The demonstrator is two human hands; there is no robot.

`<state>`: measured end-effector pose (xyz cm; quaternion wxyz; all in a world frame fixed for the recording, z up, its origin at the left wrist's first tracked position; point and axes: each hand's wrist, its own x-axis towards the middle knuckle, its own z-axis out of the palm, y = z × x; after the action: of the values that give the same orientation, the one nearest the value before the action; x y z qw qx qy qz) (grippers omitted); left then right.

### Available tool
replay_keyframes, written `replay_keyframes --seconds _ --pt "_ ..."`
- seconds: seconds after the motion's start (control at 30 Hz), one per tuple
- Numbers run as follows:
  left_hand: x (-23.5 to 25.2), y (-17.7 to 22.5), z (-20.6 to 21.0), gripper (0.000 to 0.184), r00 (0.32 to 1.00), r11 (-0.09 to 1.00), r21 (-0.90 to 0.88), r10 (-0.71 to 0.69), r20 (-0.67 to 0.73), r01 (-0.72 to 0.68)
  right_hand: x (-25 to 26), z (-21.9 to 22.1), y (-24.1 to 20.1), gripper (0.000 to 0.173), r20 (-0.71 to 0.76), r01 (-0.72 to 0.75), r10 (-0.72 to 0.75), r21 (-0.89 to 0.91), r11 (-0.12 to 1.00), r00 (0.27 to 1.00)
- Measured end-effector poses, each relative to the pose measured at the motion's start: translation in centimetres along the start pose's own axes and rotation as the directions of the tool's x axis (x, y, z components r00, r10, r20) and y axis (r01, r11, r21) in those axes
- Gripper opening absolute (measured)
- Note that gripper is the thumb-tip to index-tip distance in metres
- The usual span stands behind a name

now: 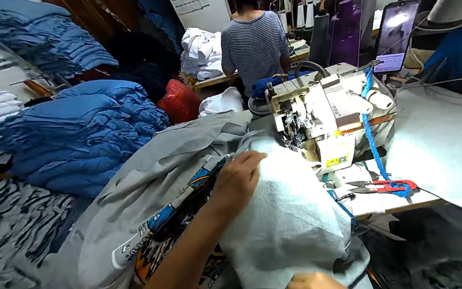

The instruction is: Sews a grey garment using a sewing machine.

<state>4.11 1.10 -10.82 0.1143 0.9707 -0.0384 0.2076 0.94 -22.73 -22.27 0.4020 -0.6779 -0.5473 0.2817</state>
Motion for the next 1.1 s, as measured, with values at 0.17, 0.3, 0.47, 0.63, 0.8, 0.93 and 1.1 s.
replay_keyframes --seconds 0.17,0.3,0.47,0.63,0.8,0.93,1.1 --pt "4.8 1.5 2.7 0.028 0.993 0.992 -0.079 -0.094 0.075 0.099 -0.7 -4.9 0.4 0.015 -0.489 0.097 -0.179 -0.189 0.977 0.853" --pt "4.8 1.2 2.7 0.012 1.000 0.984 -0.179 0.009 -0.016 -0.012 -1.0 -7.9 1.5 0.022 -0.764 0.055 -0.238 -0.257 0.965 0.599" --pt "2.0 1.5 -0.9 0.007 0.977 0.838 -0.503 0.190 -0.098 -0.213 -0.5 -10.0 1.5 0.030 -0.826 -0.011 -0.200 -0.242 0.970 0.528" --pt "0.4 2.2 -2.0 0.012 0.965 0.810 -0.526 0.244 -0.102 -0.260 0.4 -8.7 1.6 0.032 -0.694 0.010 -0.039 -0.045 0.999 0.719" --pt "0.7 2.4 0.3 0.010 0.989 0.847 -0.512 0.107 -0.105 -0.146 -0.5 -6.5 2.0 0.024 -0.669 0.116 -0.041 0.068 0.991 0.742" --pt "1.6 2.6 2.3 0.012 0.985 0.920 -0.375 0.053 -0.162 -0.111 -0.4 -5.8 2.1 0.020 -0.767 0.044 0.052 0.105 0.994 0.640" --pt "3.1 2.3 3.3 0.012 0.987 0.966 -0.259 -0.018 -0.159 -0.024 0.9 -6.0 2.0 0.052 -0.806 -0.100 0.209 0.185 0.978 0.554"
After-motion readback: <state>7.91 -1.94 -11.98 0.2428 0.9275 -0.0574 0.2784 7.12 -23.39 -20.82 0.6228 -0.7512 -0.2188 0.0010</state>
